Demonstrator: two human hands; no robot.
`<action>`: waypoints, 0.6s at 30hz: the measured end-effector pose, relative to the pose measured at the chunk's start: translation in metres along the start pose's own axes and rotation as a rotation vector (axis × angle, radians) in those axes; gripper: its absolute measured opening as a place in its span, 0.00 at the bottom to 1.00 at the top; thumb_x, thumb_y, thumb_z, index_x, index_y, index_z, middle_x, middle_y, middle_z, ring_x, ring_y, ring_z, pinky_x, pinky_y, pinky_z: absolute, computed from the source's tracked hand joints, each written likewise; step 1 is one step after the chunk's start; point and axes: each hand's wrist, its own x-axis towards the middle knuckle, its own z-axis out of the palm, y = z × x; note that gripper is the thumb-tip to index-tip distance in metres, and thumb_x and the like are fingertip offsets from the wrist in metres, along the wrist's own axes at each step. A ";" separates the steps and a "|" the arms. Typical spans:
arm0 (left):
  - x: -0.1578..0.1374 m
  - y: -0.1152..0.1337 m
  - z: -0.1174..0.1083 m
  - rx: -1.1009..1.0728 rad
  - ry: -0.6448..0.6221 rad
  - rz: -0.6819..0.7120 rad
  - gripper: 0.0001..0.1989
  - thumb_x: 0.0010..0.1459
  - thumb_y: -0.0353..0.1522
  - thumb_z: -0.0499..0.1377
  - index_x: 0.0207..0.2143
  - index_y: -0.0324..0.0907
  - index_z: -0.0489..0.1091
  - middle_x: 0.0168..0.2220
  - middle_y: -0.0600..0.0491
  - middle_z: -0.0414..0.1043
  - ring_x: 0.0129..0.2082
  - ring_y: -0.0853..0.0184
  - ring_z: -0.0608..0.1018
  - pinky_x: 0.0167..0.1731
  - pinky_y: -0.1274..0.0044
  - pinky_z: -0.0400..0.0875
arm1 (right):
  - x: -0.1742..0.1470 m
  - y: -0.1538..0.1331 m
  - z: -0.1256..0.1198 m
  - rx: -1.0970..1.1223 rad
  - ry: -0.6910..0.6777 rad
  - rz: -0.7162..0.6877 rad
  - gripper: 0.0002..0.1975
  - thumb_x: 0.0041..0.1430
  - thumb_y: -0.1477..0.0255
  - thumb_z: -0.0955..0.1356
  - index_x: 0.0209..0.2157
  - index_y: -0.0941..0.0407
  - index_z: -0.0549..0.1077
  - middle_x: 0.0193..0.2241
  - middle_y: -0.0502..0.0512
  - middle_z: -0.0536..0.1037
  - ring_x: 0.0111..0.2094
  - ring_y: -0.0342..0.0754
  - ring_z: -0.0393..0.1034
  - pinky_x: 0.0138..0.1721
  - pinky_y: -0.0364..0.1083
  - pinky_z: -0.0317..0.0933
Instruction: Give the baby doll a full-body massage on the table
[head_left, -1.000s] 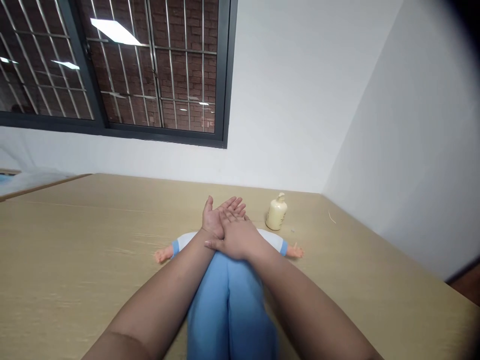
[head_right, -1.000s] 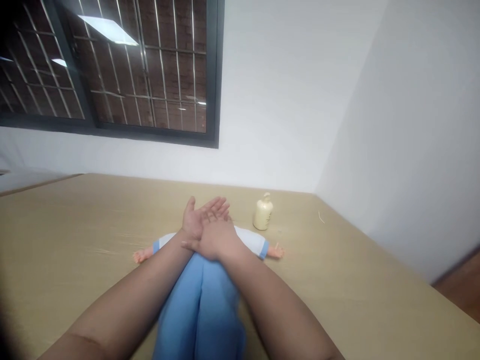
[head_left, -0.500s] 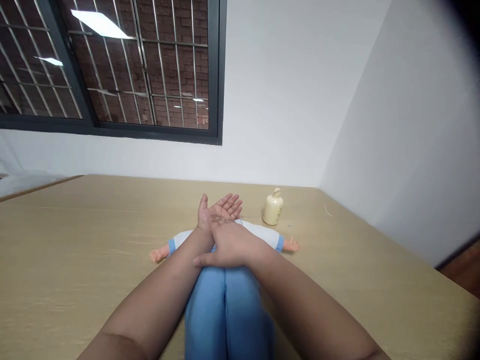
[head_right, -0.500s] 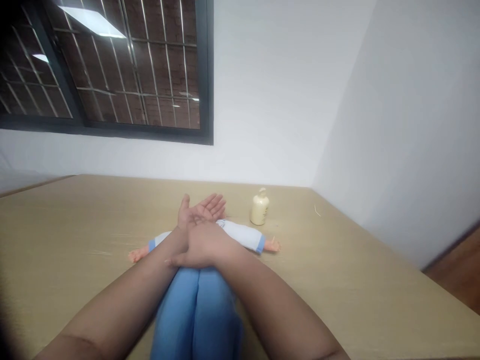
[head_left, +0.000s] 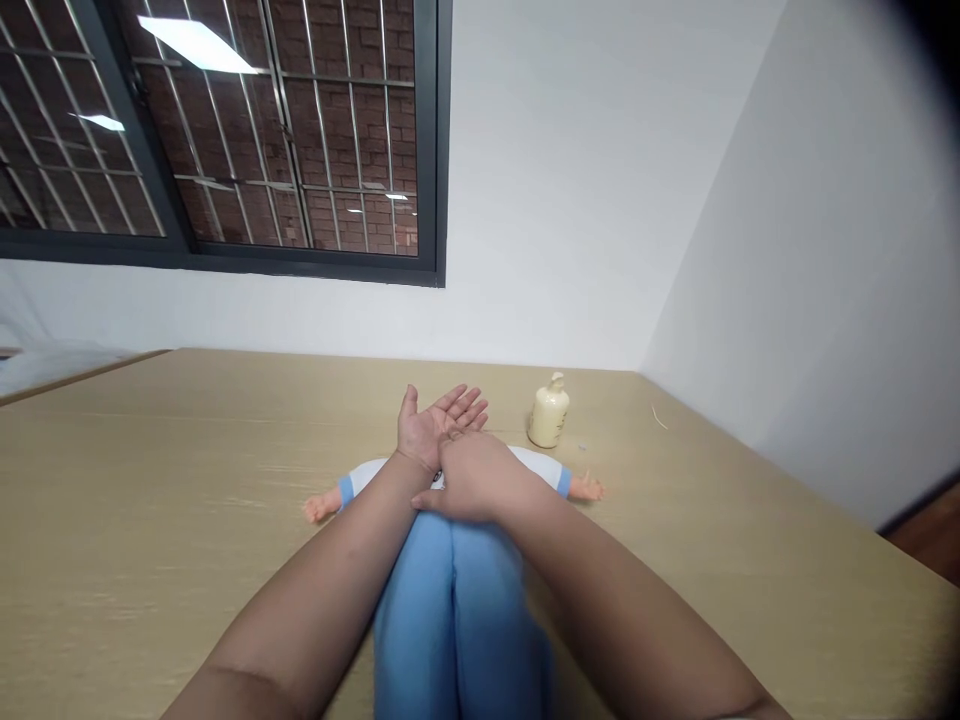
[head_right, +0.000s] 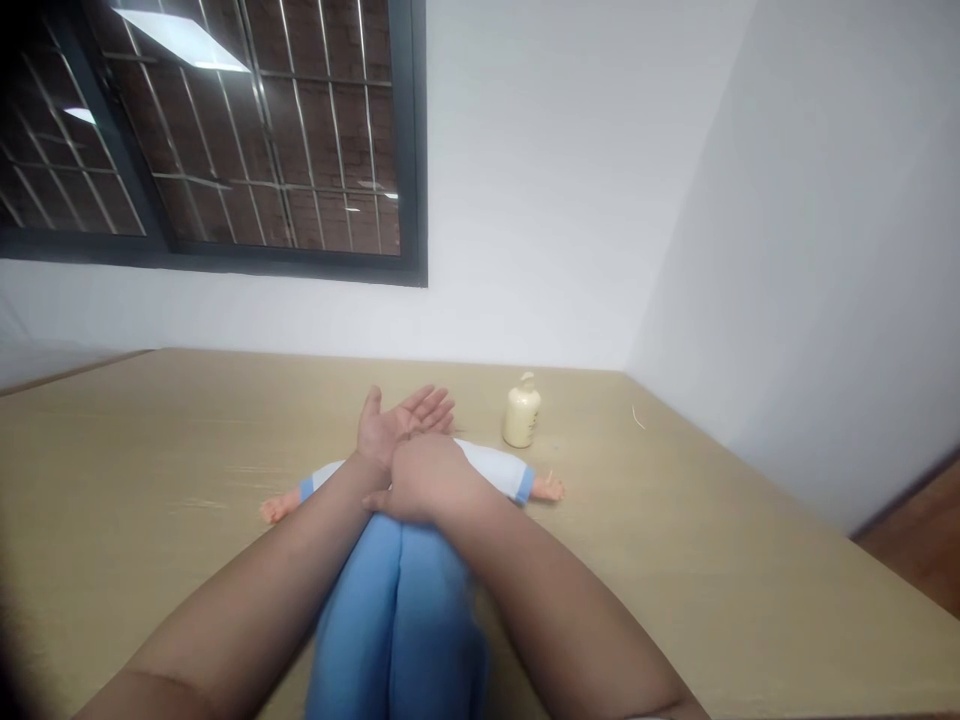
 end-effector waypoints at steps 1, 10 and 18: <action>0.000 0.000 0.000 -0.005 -0.003 0.002 0.42 0.56 0.60 0.45 0.58 0.35 0.64 0.57 0.33 0.67 0.58 0.44 0.70 0.51 0.55 0.69 | -0.003 -0.002 -0.004 0.027 -0.028 -0.019 0.36 0.52 0.46 0.67 0.47 0.65 0.75 0.40 0.71 0.79 0.43 0.64 0.74 0.43 0.55 0.65; 0.004 -0.002 -0.007 -0.014 -0.068 0.039 0.42 0.57 0.59 0.46 0.58 0.35 0.65 0.59 0.34 0.65 0.59 0.45 0.68 0.52 0.57 0.68 | 0.002 -0.001 0.004 0.254 0.047 -0.203 0.51 0.49 0.46 0.69 0.65 0.63 0.55 0.60 0.69 0.66 0.60 0.64 0.60 0.59 0.56 0.53; 0.001 0.003 -0.009 0.010 -0.046 0.016 0.43 0.56 0.60 0.47 0.58 0.35 0.64 0.60 0.34 0.64 0.59 0.45 0.68 0.55 0.55 0.65 | 0.021 0.018 0.030 0.123 0.135 -0.062 0.52 0.52 0.44 0.66 0.67 0.65 0.51 0.67 0.71 0.51 0.68 0.65 0.43 0.65 0.60 0.38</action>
